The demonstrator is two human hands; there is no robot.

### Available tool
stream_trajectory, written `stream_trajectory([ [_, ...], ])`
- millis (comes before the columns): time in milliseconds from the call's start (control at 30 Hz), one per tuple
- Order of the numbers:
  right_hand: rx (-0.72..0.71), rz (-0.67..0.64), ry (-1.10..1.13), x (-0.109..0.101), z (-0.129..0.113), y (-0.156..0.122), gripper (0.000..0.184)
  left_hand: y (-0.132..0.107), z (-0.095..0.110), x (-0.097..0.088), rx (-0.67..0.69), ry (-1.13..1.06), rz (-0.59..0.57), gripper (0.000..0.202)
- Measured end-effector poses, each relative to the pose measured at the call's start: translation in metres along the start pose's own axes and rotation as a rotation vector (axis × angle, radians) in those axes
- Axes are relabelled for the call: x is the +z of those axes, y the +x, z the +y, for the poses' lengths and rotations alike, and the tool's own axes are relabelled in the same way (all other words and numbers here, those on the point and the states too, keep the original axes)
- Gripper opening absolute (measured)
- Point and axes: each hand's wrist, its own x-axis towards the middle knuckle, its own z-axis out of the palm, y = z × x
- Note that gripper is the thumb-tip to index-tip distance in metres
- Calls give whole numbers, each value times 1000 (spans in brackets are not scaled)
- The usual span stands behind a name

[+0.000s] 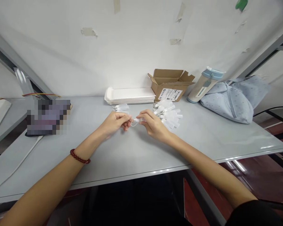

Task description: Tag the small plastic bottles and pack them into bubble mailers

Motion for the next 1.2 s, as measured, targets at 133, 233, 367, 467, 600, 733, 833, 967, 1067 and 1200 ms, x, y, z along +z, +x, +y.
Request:
stream_trajectory([
  [133, 19, -1, 4, -1, 0, 1, 20, 1, 3, -5, -38, 19, 52, 34],
  [233, 14, 7, 6, 2, 0, 0, 18, -1, 5, -4, -10, 144, 7, 26],
  [367, -4, -38, -27, 0, 6, 1, 17, 1, 6, -10, 1, 232, 0, 23],
  [467, 63, -118, -168, -11, 20, 2, 20, 4, 4, -26, -36, 259, 62, 20],
  [600, 249, -251, -370, -32, 40, 3, 31, 8, -3, -50, -97, 344, 162, 18],
  [733, 354, -326, -370, -44, 47, 4, 35, 14, -16, -61, -68, 506, 210, 21],
  [833, 408, -369, -403, -45, 46, 4, 37, 18, -26, -60, -30, 611, 232, 23],
  [967, 423, -414, -448, -42, 47, 3, 37, 20, -29, -54, 15, 756, 315, 24],
  [1067, 414, -402, -479, -42, 50, 2, 36, 20, -27, -49, 32, 799, 353, 24],
  [1200, 426, -390, -513, -44, 54, 2, 34, 18, -25, -47, 24, 812, 417, 28],
])
